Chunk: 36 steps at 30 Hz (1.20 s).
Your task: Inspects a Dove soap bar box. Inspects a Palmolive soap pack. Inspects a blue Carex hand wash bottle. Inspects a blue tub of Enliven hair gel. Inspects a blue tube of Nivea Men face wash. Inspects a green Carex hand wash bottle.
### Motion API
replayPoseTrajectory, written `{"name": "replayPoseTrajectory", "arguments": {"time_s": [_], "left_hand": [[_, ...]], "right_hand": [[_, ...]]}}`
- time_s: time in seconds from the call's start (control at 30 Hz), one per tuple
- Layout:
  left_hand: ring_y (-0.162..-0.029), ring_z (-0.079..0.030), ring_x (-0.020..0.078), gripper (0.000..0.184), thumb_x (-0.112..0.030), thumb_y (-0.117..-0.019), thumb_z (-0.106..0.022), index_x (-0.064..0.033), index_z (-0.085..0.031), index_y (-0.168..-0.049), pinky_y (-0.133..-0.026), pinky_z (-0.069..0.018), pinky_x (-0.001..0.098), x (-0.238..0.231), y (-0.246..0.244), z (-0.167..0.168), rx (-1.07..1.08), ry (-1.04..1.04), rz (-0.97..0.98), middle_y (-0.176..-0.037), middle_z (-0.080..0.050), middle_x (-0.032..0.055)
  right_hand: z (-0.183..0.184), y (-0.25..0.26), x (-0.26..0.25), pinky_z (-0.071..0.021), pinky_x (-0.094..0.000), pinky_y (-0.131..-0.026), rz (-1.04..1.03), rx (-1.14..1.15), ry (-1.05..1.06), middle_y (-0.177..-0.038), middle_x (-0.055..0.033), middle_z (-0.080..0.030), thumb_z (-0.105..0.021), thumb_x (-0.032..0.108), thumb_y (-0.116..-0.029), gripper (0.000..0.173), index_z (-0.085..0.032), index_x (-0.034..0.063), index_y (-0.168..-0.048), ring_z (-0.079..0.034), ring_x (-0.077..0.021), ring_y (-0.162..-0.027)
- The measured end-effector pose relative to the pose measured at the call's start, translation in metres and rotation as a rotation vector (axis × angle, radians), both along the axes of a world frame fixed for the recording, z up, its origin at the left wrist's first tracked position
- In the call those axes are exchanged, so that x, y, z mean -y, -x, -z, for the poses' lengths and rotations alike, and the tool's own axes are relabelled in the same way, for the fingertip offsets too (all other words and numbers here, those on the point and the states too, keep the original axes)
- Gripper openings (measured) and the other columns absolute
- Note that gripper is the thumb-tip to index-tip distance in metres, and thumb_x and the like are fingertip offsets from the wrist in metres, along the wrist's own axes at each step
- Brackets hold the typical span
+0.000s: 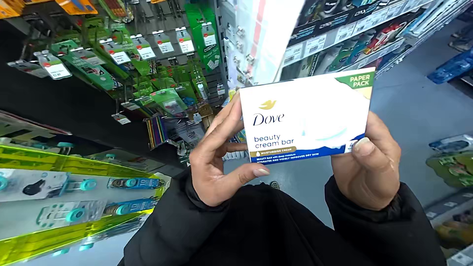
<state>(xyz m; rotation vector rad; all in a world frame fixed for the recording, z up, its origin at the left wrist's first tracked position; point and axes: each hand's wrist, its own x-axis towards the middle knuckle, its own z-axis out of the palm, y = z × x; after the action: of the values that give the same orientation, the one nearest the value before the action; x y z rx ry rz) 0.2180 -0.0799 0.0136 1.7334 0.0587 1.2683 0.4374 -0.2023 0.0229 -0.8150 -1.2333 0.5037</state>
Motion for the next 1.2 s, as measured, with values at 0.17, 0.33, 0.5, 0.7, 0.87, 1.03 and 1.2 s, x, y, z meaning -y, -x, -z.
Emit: {"name": "replayPoseTrajectory", "arguments": {"time_s": [0.17,0.33,0.5,0.7,0.87,1.03,1.2], "left_hand": [[-0.128,-0.061,0.0211,0.077,-0.033,-0.087,-0.083,-0.0034,-0.049,-0.15,-0.1,-0.0591,0.0344,0.028,-0.079,0.0,-0.079,-0.038,-0.03,-0.158,-0.044,0.0124],[-0.123,-0.065,0.0209,0.074,-0.031,-0.0876,-0.082,-0.0092,-0.051,-0.151,-0.096,-0.0612,0.0351,0.053,-0.13,0.012,-0.105,0.074,-0.084,-0.156,-0.047,0.0094],[-0.12,-0.067,0.0276,0.073,-0.025,-0.087,-0.083,-0.0154,-0.05,-0.152,-0.095,-0.0619,0.042,0.071,-0.159,0.037,-0.084,0.23,-0.089,-0.154,-0.05,0.0119],[-0.12,-0.067,0.033,0.073,-0.025,-0.0865,-0.084,-0.0202,-0.052,-0.152,-0.096,-0.0618,0.0476,0.074,-0.169,0.059,-0.125,0.313,-0.102,-0.155,-0.05,0.0135],[-0.13,-0.06,0.0363,0.073,-0.018,-0.0866,-0.083,-0.011,-0.051,-0.152,-0.102,-0.0586,0.0498,0.066,-0.177,0.067,-0.163,0.312,-0.042,-0.158,-0.044,0.0181],[-0.137,-0.054,0.0351,0.086,-0.017,-0.0857,-0.084,0.0034,-0.038,-0.155,-0.11,-0.0529,0.0494,0.061,-0.18,0.082,-0.239,0.421,-0.027,-0.159,-0.04,0.0221],[-0.133,-0.059,0.0284,0.084,-0.022,-0.0873,-0.082,0.0024,-0.038,-0.155,-0.105,-0.0565,0.042,0.071,-0.165,0.087,-0.497,0.56,-0.135,-0.156,-0.046,0.0187]], "right_hand": [[0.01,-0.084,0.029,-0.0541,-0.033,-0.103,-0.009,-0.031,0.004,-0.137,-0.0038,-0.063,-0.061,0.032,-0.1017,0.052,-0.053,0.0053,-0.145,-0.063,-0.0152,-0.122],[0.022,-0.141,0.04,-0.0569,-0.0325,-0.1,-0.065,-0.055,0.091,-0.14,-0.005,-0.062,-0.061,0.04,-0.1021,0.057,-0.052,0.0079,-0.148,-0.064,-0.0153,-0.121],[0.038,-0.182,0.043,-0.06,-0.0327,-0.09,-0.172,-0.133,0.255,-0.131,-0.0069,-0.066,-0.063,0.048,-0.0988,0.063,-0.052,0.0125,-0.149,-0.067,-0.0152,-0.113],[0.063,-0.211,0.036,-0.0615,-0.0396,-0.09,-0.332,-0.257,0.443,-0.128,-0.017,-0.066,-0.076,0.038,-0.0904,0.071,-0.049,0.0134,-0.151,-0.07,-0.025,-0.109],[0.063,-0.209,0.028,-0.0627,-0.0409,-0.089,-0.274,-0.282,0.529,-0.12,-0.0188,-0.069,-0.086,0.028,-0.0812,0.075,-0.051,0.003,-0.143,-0.072,-0.0279,-0.104],[0.058,-0.213,0.007,-0.0654,-0.0422,-0.079,-0.105,-0.231,0.562,-0.109,-0.0211,-0.072,-0.088,0.016,-0.0718,0.071,-0.059,-0.0014,-0.134,-0.074,-0.032,-0.095],[0.053,-0.224,-0.054,-0.0643,-0.0417,-0.084,0.125,0.38,0.493,-0.117,-0.0053,-0.072,-0.092,0.033,-0.0649,0.083,-0.059,0.0135,-0.139,-0.073,-0.0187,-0.1]]}}
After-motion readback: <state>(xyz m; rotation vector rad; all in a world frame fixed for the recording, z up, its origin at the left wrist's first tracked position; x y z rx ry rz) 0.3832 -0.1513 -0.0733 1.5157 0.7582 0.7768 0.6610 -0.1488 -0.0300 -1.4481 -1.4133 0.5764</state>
